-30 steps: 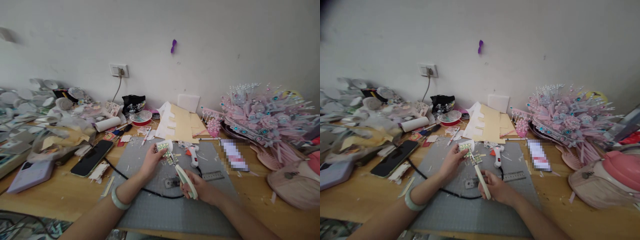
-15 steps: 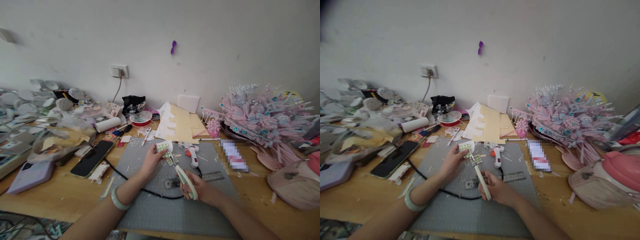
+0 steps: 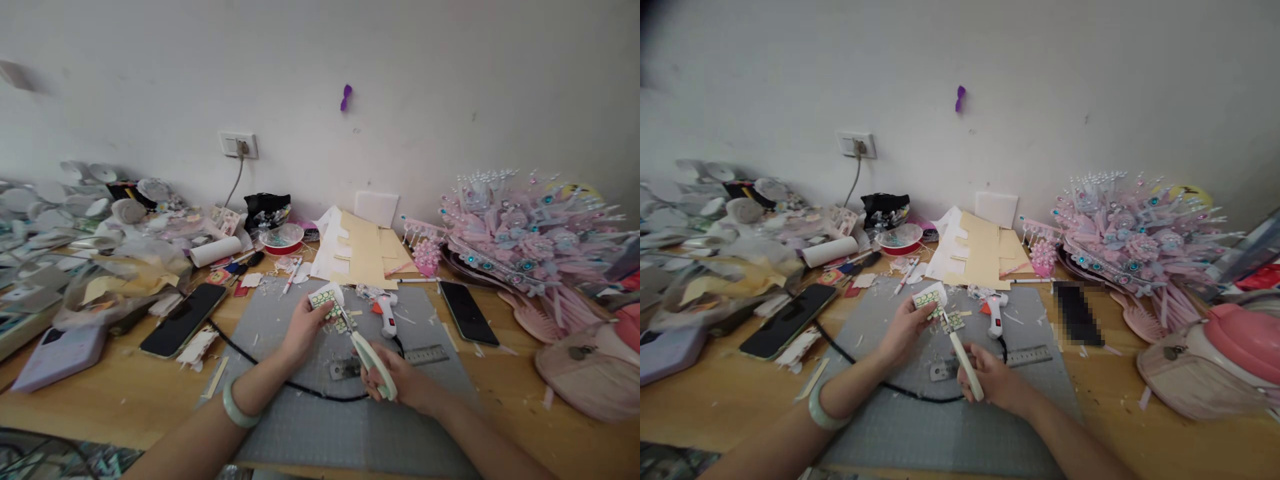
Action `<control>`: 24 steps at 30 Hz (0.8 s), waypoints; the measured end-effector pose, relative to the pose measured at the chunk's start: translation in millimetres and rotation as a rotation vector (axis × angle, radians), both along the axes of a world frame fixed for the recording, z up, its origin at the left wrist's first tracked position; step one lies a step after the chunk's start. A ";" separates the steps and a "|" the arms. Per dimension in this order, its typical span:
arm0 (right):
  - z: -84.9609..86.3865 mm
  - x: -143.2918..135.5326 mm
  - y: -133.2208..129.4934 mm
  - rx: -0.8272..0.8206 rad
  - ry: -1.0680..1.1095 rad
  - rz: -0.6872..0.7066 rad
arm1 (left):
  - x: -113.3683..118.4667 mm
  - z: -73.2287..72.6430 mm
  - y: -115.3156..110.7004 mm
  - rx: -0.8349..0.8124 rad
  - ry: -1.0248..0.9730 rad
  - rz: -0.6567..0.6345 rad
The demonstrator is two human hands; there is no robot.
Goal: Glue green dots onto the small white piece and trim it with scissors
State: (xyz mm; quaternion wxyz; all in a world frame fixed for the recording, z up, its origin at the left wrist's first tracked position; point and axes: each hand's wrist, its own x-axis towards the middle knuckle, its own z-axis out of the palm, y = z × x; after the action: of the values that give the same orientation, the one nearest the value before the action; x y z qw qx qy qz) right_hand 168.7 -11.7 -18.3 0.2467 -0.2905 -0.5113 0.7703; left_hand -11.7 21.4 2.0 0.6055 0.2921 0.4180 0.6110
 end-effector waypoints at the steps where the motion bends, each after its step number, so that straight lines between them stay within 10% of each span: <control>1: -0.4 0.7 0.7 -0.001 0.007 0.003 | 0.3 -0.3 -0.5 0.001 -0.012 -0.007; 14: 9.7 10.4 13.4 0.077 -0.048 -0.246 | -1.4 -0.6 -1.3 0.040 -0.033 -0.032; 19: 21.8 41.3 37.4 0.505 -0.604 -0.676 | -2.0 -1.1 -2.3 0.052 0.013 -0.073; 24: 30.2 66.6 50.3 0.695 -1.278 -0.638 | -2.8 -2.1 -2.2 0.001 0.091 -0.126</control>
State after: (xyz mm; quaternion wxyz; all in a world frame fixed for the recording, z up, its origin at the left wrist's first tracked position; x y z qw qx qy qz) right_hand 235.3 38.6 11.9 0.1910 -0.7151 -0.6571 0.1427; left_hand -14.5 19.2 -0.2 0.6231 0.3456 0.4255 0.5579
